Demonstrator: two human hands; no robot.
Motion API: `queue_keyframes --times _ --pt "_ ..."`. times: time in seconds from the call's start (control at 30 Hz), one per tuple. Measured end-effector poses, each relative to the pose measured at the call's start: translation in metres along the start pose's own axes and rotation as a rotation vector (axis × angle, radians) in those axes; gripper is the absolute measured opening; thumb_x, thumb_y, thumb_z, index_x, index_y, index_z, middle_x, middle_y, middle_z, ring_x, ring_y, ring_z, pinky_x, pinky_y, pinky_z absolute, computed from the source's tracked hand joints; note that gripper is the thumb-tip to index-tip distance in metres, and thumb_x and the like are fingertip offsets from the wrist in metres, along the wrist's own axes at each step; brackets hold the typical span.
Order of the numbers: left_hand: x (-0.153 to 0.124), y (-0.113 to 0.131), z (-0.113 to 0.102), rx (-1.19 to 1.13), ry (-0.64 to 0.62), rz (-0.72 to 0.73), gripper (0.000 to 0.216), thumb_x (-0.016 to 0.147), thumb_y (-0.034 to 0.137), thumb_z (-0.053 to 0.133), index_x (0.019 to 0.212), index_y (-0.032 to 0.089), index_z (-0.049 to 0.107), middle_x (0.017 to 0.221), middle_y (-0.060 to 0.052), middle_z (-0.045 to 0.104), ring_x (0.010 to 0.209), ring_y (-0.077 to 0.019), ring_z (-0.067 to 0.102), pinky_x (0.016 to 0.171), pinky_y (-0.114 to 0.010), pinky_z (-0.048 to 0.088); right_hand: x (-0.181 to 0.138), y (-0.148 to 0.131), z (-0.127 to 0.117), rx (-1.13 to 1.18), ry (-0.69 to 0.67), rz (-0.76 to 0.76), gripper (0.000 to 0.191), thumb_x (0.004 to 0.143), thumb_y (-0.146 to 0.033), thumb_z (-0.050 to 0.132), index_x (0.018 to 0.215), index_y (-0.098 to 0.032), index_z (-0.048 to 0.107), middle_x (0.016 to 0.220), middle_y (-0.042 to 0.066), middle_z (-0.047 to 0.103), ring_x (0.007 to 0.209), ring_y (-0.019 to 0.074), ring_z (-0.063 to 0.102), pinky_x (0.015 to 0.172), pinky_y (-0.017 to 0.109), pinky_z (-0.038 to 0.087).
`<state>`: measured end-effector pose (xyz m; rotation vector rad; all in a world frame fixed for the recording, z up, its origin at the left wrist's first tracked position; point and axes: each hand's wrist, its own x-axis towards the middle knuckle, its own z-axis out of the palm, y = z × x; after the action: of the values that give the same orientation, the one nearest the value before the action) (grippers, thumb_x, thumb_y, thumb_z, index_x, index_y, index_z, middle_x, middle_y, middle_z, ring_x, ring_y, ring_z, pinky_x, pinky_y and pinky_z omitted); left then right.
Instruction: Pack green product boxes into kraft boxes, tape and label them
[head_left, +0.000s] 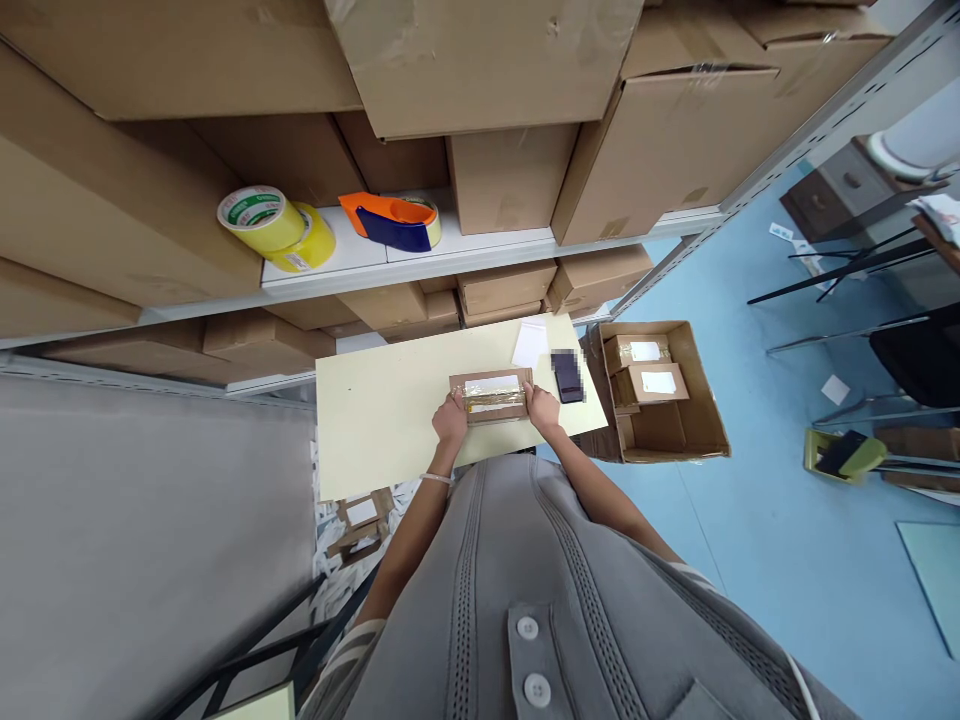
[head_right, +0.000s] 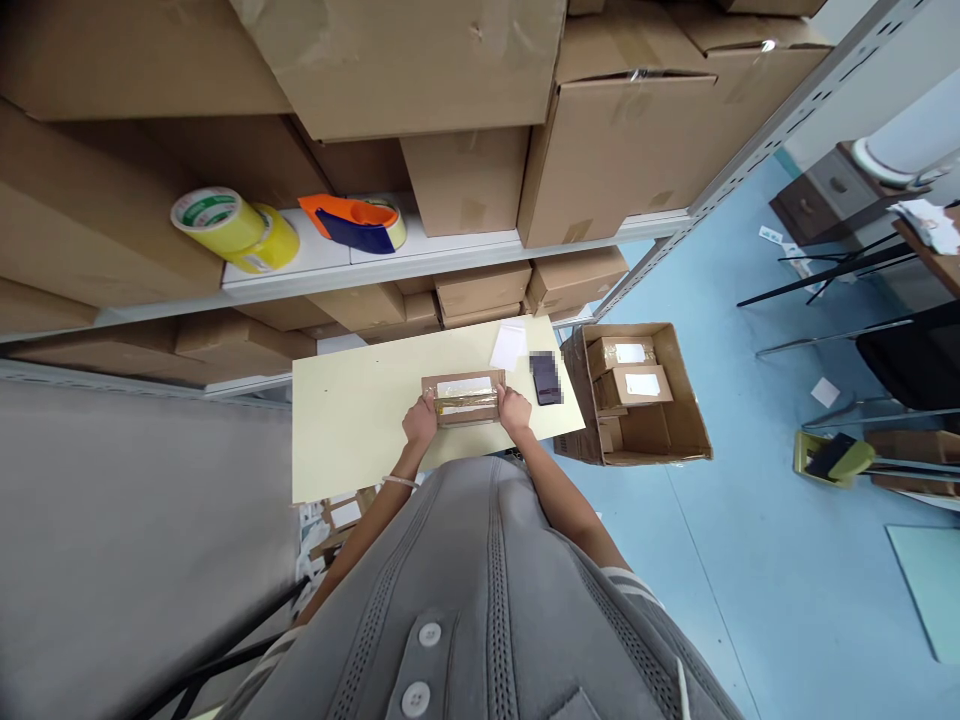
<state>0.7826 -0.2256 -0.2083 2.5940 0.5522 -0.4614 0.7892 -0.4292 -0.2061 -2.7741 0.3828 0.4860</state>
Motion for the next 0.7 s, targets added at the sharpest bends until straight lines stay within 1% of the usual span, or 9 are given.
queue_keyframes --times 0.17,0.33,0.47,0.57,0.7 --pt "0.003 -0.003 -0.003 -0.007 -0.04 0.007 0.066 0.097 0.055 0.013 0.115 0.015 0.062 0.109 -0.02 0.07 0.102 -0.0314 0.066 0.081 -0.04 0.048 0.001 0.002 -0.002 -0.033 -0.029 0.006 0.06 0.101 -0.052 0.022 0.105 -0.013 0.067 0.102 0.02 0.071 0.095 0.0254 0.068 0.076 0.03 0.045" --pt "0.013 -0.006 -0.013 0.005 -0.147 0.01 0.069 0.095 0.061 0.015 0.112 0.016 0.064 0.111 -0.019 0.069 0.105 -0.0314 0.065 0.081 -0.038 0.048 0.005 0.002 -0.009 -0.026 -0.091 0.01 0.061 0.101 -0.053 0.022 0.106 -0.014 0.068 0.106 0.018 0.07 0.103 0.0258 0.065 0.083 0.03 0.045" --pt "0.023 -0.006 -0.021 0.01 -0.204 0.027 0.068 0.093 0.064 0.02 0.106 0.016 0.066 0.113 -0.019 0.069 0.106 -0.0316 0.064 0.08 -0.037 0.047 0.011 0.001 -0.016 0.0 -0.147 0.009 0.063 0.1 -0.055 0.021 0.109 -0.014 0.068 0.11 0.018 0.069 0.109 0.0262 0.063 0.086 0.03 0.044" --pt "0.028 -0.006 -0.023 -0.037 -0.217 0.01 0.066 0.092 0.066 0.026 0.101 0.016 0.068 0.112 -0.019 0.069 0.106 -0.0328 0.065 0.081 -0.038 0.047 0.012 0.001 -0.018 0.018 -0.17 0.011 0.067 0.099 -0.056 0.018 0.109 -0.013 0.068 0.112 0.019 0.068 0.109 0.0273 0.063 0.087 0.032 0.044" --pt "0.027 -0.006 -0.019 -0.095 -0.189 -0.018 0.063 0.091 0.066 0.03 0.096 0.016 0.069 0.107 -0.019 0.071 0.105 -0.0327 0.065 0.082 -0.038 0.047 0.01 0.0 -0.016 0.039 -0.173 0.036 0.067 0.099 -0.057 0.019 0.112 -0.012 0.067 0.113 0.02 0.067 0.109 0.0265 0.062 0.088 0.031 0.043"
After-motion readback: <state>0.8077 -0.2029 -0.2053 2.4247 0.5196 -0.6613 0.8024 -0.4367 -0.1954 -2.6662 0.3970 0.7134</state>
